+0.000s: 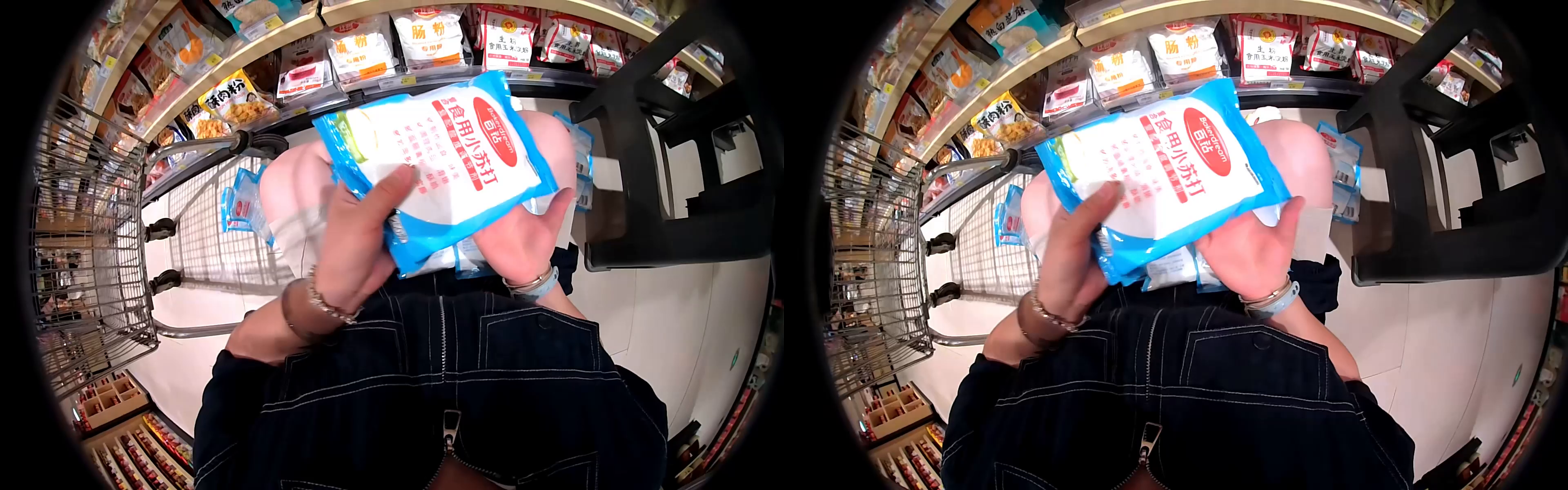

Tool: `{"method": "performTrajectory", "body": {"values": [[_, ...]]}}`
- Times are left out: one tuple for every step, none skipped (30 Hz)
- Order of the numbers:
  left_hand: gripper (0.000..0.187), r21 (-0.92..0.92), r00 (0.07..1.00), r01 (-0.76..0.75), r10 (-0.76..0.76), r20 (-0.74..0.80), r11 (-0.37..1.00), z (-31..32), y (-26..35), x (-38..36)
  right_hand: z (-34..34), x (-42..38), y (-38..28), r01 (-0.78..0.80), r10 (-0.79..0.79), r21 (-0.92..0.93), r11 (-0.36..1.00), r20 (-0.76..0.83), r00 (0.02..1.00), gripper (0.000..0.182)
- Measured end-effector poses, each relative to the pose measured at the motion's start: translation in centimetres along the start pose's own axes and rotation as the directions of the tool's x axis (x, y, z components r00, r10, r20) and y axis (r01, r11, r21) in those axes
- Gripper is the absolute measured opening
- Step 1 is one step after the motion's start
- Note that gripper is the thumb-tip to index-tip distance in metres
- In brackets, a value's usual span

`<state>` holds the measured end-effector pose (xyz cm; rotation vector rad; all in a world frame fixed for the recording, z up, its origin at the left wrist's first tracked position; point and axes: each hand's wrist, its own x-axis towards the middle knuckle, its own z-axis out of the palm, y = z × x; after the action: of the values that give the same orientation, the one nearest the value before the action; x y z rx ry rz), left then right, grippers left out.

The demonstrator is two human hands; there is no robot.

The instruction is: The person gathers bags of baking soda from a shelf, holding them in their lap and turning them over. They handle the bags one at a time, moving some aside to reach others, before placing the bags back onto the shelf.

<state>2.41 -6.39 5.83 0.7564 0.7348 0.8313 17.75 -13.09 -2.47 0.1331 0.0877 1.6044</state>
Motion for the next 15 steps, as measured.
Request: {"method": "performTrajectory", "body": {"values": [[0.037, -0.029, 1.0, -0.014, 0.013, -0.009, 0.999, 0.0, -0.9, 0.1, 0.7, 0.4, 0.5, 0.023, -0.024, -0.043, 0.999, -0.016, 1.0, 0.076], [0.037, -0.031, 0.999, -0.032, 0.032, -0.002, 0.999, 0.0, -1.7, 0.3, 1.1, 0.7, 0.7, 0.045, -0.048, -0.087, 0.995, -0.031, 0.998, 0.072], [0.037, -0.047, 1.0, -0.017, 0.016, -0.016, 0.999, 0.0, -2.2, 0.3, 1.1, 1.2, 0.6, 0.071, -0.091, -0.19, 0.979, -0.103, 0.99, 0.068], [0.036, -0.064, 1.0, -0.002, 0.0, -0.031, 0.998, 0.0, -2.7, 0.2, 1.1, 1.7, 0.5, 0.089, -0.143, -0.292, 0.952, -0.17, 0.975, 0.063], [0.035, -0.081, 0.999, 0.014, -0.017, -0.045, 0.997, -0.1, -3.0, 0.1, 1.1, 2.1, 0.4, 0.098, -0.201, -0.392, 0.915, -0.23, 0.952, 0.059], [0.04, -0.061, 1.0, 0.015, -0.014, 0.005, 0.998, -0.2, -3.1, -0.1, 1.2, 2.2, -0.1, 0.088, -0.185, -0.356, 0.93, -0.249, 0.951, 0.045], [0.041, -0.096, 0.994, 0.064, -0.054, 0.1, 0.993, -1.0, -3.1, -0.1, 1.3, 2.3, -0.7, 0.035, -0.147, -0.385, 0.922, -0.265, 0.953, 0.045], [0.043, -0.125, 0.977, 0.115, -0.09, 0.195, 0.985, -2.3, -3.0, 0.0, 1.4, 2.5, -1.5, -0.018, -0.109, -0.412, 0.911, -0.282, 0.953, 0.046], [0.045, -0.148, 0.95, 0.168, -0.12, 0.288, 0.975, -3.3, -2.7, -0.1, 1.5, 2.6, -2.2, -0.072, -0.071, -0.438, 0.896, -0.301, 0.951, 0.046], [0.061, -0.105, 0.917, 0.194, -0.142, 0.373, 0.975, -4.0, -2.1, -0.3, 2.1, 2.6, -2.9, -0.087, -0.04, -0.397, 0.914, -0.3, 0.953, 0.041], [0.068, -0.165, 0.859, 0.281, -0.171, 0.482, 0.946, -4.5, -1.6, 0.1, 2.5, 2.6, -3.5, -0.109, -0.016, -0.435, 0.894, -0.275, 0.961, 0.041], [0.075, -0.211, 0.788, 0.371, -0.187, 0.587, 0.904, -4.9, -1.2, 0.7, 2.9, 2.7, -4.0, -0.131, 0.009, -0.471, 0.872, -0.252, 0.968, 0.04], [0.083, -0.245, 0.708, 0.462, -0.188, 0.681, 0.852, -4.9, -0.9, 1.3, 3.2, 2.8, -4.3, -0.155, 0.038, -0.506, 0.848, -0.234, 0.972, 0.04], [0.098, -0.07, 0.738, 0.418, -0.294, 0.608, 0.906, -4.6, -0.5, 1.8, 3.7, 2.8, -4.3, -0.21, 0.097, -0.464, 0.861, -0.255, 0.962, 0.037], [0.085, -0.118, 0.731, 0.41, -0.249, 0.635, 0.904, -5.2, -1.3, 2.5, 4.0, 2.9, -4.2, -0.23, 0.08, -0.565, 0.792, -0.277, 0.958, 0.037]]}}
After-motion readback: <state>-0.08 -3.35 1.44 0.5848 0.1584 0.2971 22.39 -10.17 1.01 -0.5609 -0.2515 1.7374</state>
